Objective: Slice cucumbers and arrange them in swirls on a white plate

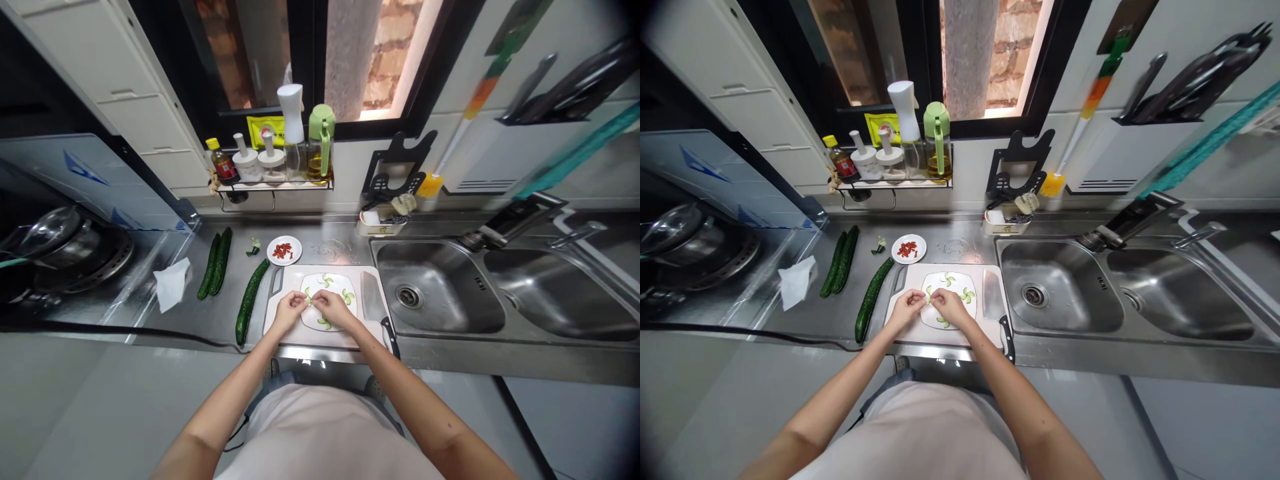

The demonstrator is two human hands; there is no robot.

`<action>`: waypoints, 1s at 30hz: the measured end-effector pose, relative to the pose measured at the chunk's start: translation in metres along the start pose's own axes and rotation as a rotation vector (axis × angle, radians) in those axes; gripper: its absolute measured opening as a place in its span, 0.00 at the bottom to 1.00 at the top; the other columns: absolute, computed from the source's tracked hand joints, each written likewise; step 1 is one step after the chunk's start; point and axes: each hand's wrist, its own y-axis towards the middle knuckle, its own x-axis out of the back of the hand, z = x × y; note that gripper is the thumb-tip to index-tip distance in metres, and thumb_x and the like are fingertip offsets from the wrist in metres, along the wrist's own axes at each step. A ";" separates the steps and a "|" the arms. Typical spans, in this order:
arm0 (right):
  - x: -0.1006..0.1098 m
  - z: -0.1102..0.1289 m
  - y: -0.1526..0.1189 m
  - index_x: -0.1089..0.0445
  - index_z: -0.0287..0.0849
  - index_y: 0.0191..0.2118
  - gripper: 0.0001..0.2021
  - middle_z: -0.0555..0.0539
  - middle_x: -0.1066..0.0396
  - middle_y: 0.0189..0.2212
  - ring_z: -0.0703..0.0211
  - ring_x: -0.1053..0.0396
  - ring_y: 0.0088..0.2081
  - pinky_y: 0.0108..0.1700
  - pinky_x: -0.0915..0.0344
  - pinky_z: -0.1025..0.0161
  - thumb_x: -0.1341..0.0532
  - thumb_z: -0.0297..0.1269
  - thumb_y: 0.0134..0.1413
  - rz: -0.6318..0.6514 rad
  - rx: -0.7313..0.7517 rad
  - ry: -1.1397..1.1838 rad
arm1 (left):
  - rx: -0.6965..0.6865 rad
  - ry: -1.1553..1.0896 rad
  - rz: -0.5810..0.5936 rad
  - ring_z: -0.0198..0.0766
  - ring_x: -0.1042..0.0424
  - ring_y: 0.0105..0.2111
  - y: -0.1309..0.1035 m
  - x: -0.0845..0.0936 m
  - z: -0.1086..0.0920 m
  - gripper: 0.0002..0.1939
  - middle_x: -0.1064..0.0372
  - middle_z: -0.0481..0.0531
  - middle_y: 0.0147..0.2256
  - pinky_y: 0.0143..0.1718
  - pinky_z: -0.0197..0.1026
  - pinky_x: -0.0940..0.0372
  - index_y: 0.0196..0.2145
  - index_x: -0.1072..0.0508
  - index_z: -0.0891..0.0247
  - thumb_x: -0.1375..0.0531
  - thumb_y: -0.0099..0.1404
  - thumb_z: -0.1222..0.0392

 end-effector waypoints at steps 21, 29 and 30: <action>-0.005 -0.007 0.033 0.27 0.42 0.35 0.06 0.49 0.27 0.30 0.62 0.33 0.32 0.35 0.41 0.67 0.42 0.33 0.53 -0.016 -0.090 -0.168 | -0.020 0.458 -0.062 0.32 0.33 0.27 0.025 0.003 0.007 0.09 0.30 0.46 0.27 0.32 0.34 0.40 0.36 0.25 0.62 0.39 0.55 0.61; -0.004 -0.002 0.036 0.28 0.41 0.33 0.06 0.49 0.28 0.30 0.63 0.35 0.32 0.35 0.44 0.68 0.42 0.29 0.52 0.007 -0.040 -0.286 | -0.089 0.676 -0.028 0.34 0.33 0.28 0.024 0.001 -0.004 0.07 0.28 0.48 0.31 0.33 0.35 0.42 0.36 0.24 0.61 0.41 0.58 0.63; -0.004 -0.002 0.036 0.28 0.41 0.33 0.06 0.49 0.28 0.30 0.63 0.35 0.32 0.35 0.44 0.68 0.42 0.28 0.52 0.008 -0.037 -0.294 | -0.105 0.712 -0.024 0.35 0.33 0.29 0.023 0.000 -0.005 0.07 0.28 0.49 0.31 0.34 0.36 0.42 0.35 0.24 0.61 0.41 0.59 0.63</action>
